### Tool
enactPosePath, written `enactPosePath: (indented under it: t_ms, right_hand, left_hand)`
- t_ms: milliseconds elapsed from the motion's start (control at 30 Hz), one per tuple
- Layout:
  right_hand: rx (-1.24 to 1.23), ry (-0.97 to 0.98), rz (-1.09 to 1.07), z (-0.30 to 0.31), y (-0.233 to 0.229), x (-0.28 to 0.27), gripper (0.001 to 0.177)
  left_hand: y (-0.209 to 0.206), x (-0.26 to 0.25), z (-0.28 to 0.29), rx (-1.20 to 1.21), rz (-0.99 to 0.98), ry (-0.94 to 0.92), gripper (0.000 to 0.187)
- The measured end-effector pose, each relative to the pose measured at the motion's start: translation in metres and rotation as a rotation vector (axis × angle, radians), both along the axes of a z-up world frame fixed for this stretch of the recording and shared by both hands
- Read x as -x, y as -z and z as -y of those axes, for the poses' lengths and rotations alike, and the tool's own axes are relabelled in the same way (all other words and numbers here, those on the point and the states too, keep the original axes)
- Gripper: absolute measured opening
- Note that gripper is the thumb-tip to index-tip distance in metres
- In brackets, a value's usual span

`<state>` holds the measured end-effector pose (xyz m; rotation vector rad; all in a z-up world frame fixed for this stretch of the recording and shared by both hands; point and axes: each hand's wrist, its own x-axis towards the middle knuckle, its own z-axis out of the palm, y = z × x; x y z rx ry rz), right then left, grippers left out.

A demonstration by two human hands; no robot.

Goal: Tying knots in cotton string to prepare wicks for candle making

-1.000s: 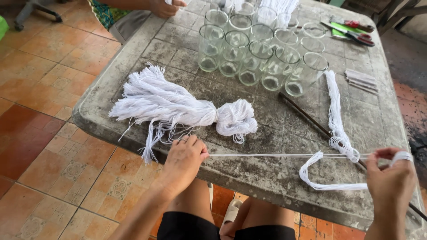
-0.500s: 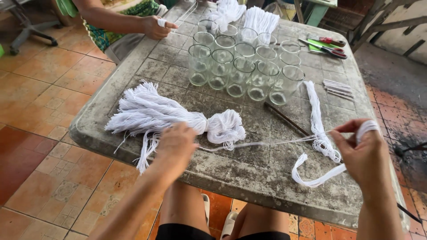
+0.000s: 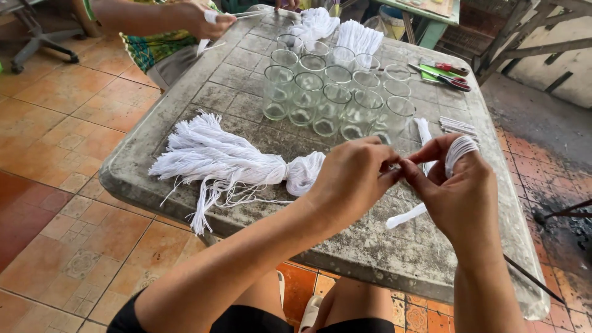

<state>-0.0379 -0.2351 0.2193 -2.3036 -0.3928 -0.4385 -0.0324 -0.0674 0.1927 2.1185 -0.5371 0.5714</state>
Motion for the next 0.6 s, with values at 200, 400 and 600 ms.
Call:
enactPosePath:
  t_ms: [200, 400, 600]
  right_hand:
    - [-0.427, -0.251, -0.316, 0.013, 0.010, -0.019, 0.045]
    - [-0.555, -0.405, -0.463, 0.034, 0.071, -0.030, 0.004]
    - [-0.579, -0.319, -0.443, 0.089, 0.113, -0.027, 0.003]
  left_hand:
    - [-0.017, -0.009, -0.008, 0.040, -0.004, -0.002, 0.011]
    - [0.000, 0.003, -0.022, 0.085, -0.059, 0.091, 0.014]
    - [0.087, 0.013, -0.119, 0.004, -0.161, -0.113, 0.010]
